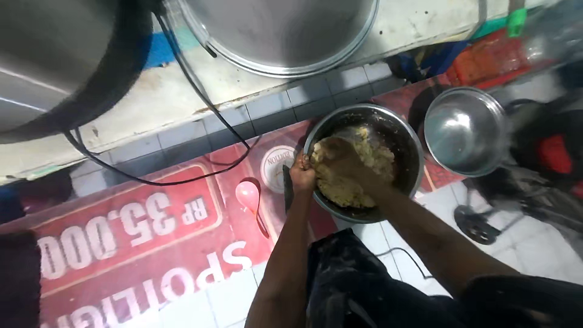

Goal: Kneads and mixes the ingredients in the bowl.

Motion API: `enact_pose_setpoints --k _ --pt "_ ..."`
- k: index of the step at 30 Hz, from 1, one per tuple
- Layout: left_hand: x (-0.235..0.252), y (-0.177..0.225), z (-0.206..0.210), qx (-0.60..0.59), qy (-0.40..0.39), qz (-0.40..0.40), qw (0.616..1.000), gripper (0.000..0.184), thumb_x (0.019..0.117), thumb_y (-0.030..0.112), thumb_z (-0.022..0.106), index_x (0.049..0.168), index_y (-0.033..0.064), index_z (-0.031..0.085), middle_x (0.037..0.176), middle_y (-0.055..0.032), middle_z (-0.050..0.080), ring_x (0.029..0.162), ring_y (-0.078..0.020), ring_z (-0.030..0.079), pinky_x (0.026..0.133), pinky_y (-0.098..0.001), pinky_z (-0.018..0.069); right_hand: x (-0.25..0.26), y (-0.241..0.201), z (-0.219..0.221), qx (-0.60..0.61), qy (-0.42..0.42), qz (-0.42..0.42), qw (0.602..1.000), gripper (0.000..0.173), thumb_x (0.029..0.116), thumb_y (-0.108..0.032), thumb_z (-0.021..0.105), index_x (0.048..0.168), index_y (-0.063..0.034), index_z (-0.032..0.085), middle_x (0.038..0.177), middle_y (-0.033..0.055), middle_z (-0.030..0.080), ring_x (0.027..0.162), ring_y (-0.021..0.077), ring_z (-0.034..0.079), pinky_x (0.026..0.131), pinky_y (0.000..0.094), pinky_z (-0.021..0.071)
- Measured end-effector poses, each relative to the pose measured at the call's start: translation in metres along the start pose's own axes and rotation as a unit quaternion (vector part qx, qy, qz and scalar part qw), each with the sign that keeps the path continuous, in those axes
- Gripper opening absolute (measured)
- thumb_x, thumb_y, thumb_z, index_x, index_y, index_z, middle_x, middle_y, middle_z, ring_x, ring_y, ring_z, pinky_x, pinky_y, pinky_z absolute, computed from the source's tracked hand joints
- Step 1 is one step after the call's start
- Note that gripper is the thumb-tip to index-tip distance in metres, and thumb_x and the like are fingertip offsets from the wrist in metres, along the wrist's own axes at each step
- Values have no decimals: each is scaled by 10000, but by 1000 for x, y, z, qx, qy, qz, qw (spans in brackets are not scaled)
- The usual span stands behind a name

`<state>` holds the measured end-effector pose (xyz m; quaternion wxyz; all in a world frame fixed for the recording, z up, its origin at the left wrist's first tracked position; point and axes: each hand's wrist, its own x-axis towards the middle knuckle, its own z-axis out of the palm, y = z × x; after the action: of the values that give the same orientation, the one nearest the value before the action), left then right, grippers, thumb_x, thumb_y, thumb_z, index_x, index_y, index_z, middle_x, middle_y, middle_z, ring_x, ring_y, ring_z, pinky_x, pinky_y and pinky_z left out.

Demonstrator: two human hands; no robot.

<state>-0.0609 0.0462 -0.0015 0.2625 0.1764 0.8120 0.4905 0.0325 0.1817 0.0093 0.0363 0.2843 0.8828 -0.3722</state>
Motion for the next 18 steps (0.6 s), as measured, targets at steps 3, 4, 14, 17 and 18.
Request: enact_pose_setpoints --k 3,4,14,17,18 --pt "5 0 3 11 14 41 999 383 1104 168 428 1414 -11 567 1207 -242 686 1086 -326 682 970 -509 528 -31 21 33 -150 25 -16 988 651 1053 -475 500 1623 -194 358 1698 147 274 1586 403 161 1223 721 123" --pt "2 -2 3 19 11 47 999 385 1106 173 425 1411 -14 566 1195 -249 689 1075 -334 686 963 -515 532 -32 32 38 -175 36 -13 984 641 1052 -459 507 1625 -216 355 1699 146 272 1587 402 158 1223 724 110" --pt "5 -1 2 25 9 34 999 388 1102 173 431 1427 2 558 1187 -259 690 1079 -377 685 952 -558 529 -41 20 -56 -44 -25 82 995 639 1043 -301 618 1607 -120 378 1705 168 236 1574 414 190 1252 636 183" --pt "3 3 0 25 5 30 999 387 1103 172 422 1424 5 557 1191 -251 688 1081 -361 684 956 -543 528 -36 69 -22 -102 63 112 986 642 1111 -403 404 1646 -82 248 1728 173 146 1593 409 111 1255 661 102" --pt "2 5 1 27 4 29 999 390 1108 186 418 1428 14 558 1202 -247 689 1096 -360 683 972 -543 524 -27 84 -5 -147 78 111 980 669 1112 -457 347 1657 -94 210 1729 174 139 1593 413 108 1240 692 100"
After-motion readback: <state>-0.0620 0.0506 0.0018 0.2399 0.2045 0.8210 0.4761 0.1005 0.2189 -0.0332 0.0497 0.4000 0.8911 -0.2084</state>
